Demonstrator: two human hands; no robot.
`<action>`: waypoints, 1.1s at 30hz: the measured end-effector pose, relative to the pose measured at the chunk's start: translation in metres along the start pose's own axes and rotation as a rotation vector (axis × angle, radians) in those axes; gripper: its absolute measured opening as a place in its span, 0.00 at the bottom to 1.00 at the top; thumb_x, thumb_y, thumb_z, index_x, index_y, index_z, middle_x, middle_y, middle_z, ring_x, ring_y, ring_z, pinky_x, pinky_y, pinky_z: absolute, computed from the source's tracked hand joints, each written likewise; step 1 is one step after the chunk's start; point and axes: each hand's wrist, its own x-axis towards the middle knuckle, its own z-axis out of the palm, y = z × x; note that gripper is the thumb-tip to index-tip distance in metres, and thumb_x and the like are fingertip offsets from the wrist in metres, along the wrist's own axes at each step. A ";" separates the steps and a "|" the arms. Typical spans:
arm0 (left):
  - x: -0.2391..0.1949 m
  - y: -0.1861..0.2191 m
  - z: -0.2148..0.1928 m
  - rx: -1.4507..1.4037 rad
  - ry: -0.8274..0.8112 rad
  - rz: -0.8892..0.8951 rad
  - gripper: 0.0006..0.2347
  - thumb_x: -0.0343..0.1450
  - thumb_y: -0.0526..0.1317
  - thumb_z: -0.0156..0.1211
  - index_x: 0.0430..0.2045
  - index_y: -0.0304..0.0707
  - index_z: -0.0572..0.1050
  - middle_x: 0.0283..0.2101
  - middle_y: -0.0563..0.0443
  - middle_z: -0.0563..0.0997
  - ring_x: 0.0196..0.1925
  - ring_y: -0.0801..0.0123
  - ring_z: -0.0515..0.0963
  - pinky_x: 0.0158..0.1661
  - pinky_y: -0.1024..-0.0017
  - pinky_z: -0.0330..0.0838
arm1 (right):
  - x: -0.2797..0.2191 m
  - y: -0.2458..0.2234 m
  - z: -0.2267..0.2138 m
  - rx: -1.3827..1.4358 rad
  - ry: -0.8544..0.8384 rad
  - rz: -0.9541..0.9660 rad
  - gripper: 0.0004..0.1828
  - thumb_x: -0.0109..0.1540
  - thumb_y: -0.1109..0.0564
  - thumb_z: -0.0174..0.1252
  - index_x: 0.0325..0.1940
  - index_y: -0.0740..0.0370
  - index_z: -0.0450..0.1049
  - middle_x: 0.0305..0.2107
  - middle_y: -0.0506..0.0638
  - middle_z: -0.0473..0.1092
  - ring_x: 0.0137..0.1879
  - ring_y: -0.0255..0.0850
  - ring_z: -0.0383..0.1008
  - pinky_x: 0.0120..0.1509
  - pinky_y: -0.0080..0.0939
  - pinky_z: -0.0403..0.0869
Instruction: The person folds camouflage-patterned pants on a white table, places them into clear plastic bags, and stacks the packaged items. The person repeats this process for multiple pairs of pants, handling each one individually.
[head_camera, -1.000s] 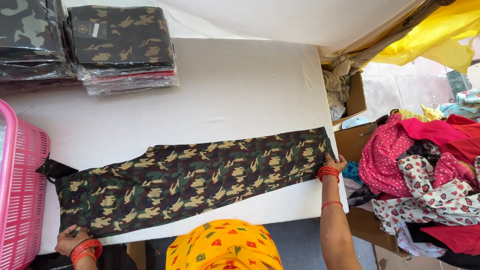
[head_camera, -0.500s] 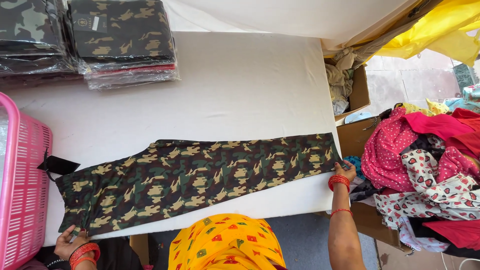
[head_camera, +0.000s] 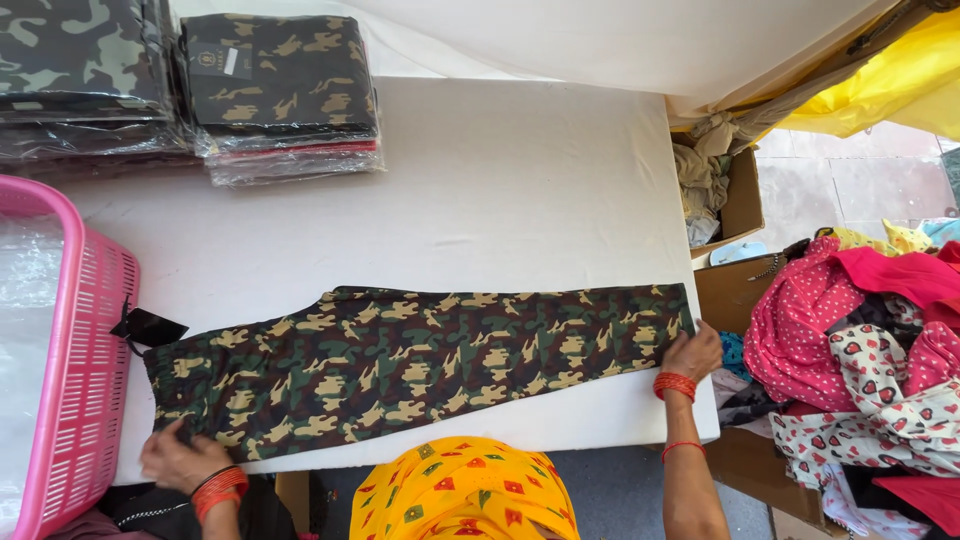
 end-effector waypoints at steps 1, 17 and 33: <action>-0.006 0.023 0.002 -0.059 -0.073 0.197 0.16 0.66 0.22 0.62 0.47 0.34 0.76 0.58 0.35 0.73 0.62 0.46 0.69 0.62 0.47 0.63 | -0.007 -0.023 -0.003 0.199 -0.078 -0.155 0.25 0.58 0.63 0.68 0.57 0.65 0.71 0.50 0.63 0.71 0.57 0.60 0.71 0.62 0.57 0.69; -0.042 0.251 0.096 0.343 -0.781 0.827 0.23 0.76 0.57 0.42 0.68 0.86 0.51 0.78 0.65 0.42 0.79 0.58 0.43 0.66 0.27 0.35 | -0.021 -0.131 0.024 -0.281 -0.745 -0.766 0.38 0.70 0.35 0.24 0.80 0.52 0.31 0.78 0.49 0.30 0.82 0.42 0.28 0.80 0.55 0.30; 0.031 0.268 0.120 0.224 -0.741 0.227 0.11 0.69 0.38 0.69 0.45 0.46 0.81 0.48 0.51 0.85 0.51 0.60 0.81 0.57 0.51 0.64 | 0.093 0.031 0.092 0.073 -0.573 0.047 0.32 0.53 0.36 0.73 0.50 0.60 0.79 0.56 0.62 0.70 0.65 0.61 0.64 0.64 0.60 0.65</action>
